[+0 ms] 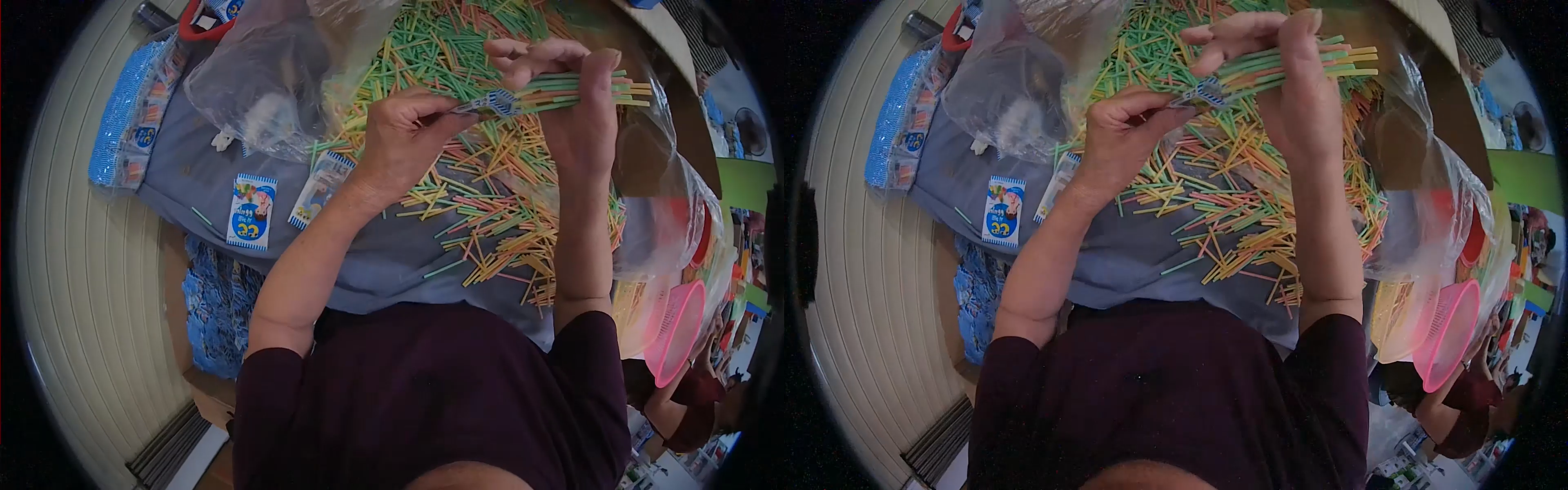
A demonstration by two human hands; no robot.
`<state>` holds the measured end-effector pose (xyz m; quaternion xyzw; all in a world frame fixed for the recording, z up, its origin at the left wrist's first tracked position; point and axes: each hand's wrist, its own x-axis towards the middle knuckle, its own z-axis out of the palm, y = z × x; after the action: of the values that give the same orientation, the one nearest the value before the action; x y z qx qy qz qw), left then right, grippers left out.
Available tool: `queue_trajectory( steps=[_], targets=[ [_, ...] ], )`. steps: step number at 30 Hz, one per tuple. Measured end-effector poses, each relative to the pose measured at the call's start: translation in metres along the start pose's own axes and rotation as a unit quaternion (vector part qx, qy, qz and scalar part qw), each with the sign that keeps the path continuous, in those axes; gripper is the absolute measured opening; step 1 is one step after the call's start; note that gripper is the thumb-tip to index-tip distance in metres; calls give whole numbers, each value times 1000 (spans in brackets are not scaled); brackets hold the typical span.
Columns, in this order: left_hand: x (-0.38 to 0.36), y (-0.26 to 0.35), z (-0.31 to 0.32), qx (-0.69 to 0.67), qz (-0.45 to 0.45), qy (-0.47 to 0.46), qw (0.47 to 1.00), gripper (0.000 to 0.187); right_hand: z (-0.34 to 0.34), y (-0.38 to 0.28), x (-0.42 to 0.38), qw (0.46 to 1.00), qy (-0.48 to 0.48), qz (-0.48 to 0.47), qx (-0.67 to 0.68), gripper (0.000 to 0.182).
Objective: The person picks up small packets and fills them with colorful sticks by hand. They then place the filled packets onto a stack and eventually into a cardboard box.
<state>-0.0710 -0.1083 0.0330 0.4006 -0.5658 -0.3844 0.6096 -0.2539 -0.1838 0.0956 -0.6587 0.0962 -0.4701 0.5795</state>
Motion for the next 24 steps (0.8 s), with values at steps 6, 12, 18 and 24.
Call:
queue_trajectory(
  steps=[6,12,18,24],
  targets=[
    [3,-11,12,-7,-81,-24,996,12,6,9,-10,980,68,31,-185,63],
    [1,-15,17,-91,-145,-10,985,16,-7,7,-13,979,193,-62,-30,63],
    [5,-15,20,-104,-143,-5,984,16,0,17,-14,979,118,-91,-141,64],
    [3,-20,20,-143,-159,-7,977,17,-3,26,-18,964,44,-35,-260,63]
  ],
)
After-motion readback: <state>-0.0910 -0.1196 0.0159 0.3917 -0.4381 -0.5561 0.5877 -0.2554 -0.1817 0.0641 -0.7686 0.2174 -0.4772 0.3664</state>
